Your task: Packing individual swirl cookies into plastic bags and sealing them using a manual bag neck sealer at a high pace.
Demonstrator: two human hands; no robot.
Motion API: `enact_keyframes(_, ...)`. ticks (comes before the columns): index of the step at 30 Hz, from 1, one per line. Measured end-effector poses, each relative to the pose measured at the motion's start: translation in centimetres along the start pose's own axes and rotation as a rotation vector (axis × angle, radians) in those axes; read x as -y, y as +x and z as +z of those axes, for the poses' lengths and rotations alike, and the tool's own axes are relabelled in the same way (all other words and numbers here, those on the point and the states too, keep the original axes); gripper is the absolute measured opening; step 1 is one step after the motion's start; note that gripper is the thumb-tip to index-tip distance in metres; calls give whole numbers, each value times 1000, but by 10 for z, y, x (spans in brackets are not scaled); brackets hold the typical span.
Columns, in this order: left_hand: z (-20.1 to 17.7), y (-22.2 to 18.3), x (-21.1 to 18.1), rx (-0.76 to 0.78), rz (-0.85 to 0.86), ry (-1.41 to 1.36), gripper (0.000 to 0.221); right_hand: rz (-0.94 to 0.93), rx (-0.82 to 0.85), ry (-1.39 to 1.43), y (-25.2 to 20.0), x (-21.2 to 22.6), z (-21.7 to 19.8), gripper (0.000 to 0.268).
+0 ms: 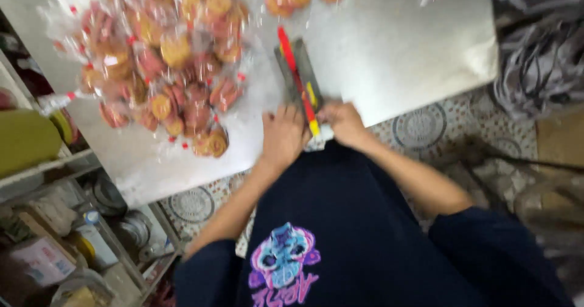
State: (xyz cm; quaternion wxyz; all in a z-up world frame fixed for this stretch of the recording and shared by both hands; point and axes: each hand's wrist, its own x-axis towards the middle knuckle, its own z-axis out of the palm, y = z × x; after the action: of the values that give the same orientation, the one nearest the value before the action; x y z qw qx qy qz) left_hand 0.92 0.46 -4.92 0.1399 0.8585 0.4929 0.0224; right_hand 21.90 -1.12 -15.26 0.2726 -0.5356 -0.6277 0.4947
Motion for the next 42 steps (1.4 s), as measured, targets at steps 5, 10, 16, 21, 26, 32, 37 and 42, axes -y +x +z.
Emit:
enact_keyframes(5, 126, -16, 45, 125, -210, 67, 27, 89, 65, -253, 48, 59, -41, 20)
enact_keyframes(10, -6, -21, 89, 93, -459, 190, 19, -151, -19, -463, 153, 84, -119, 27)
enact_keyframes(16, -157, 20, 73, -277, -686, 111, 75, 139, -42, -886, 307, 94, -123, 75)
enact_keyframes(21, -180, 15, 62, -526, -414, -568, 39, -89, 126, -511, 277, 153, -121, 16)
enact_keyframes(26, -129, 36, 68, -484, -172, -467, 37, -214, 99, -986, 289, 134, -135, 49)
enact_keyframes(32, -129, -43, 53, -393, -137, -500, 39, -32, -64, -649, 322, 133, -149, 69)
enact_keyframes(37, -113, -161, 51, -317, -586, -833, 40, -299, -541, -772, 354, 41, -218, 44)
enact_keyframes(42, -97, -185, 45, -194, -917, -915, 39, -162, -48, -790, 357, 63, -204, 34)
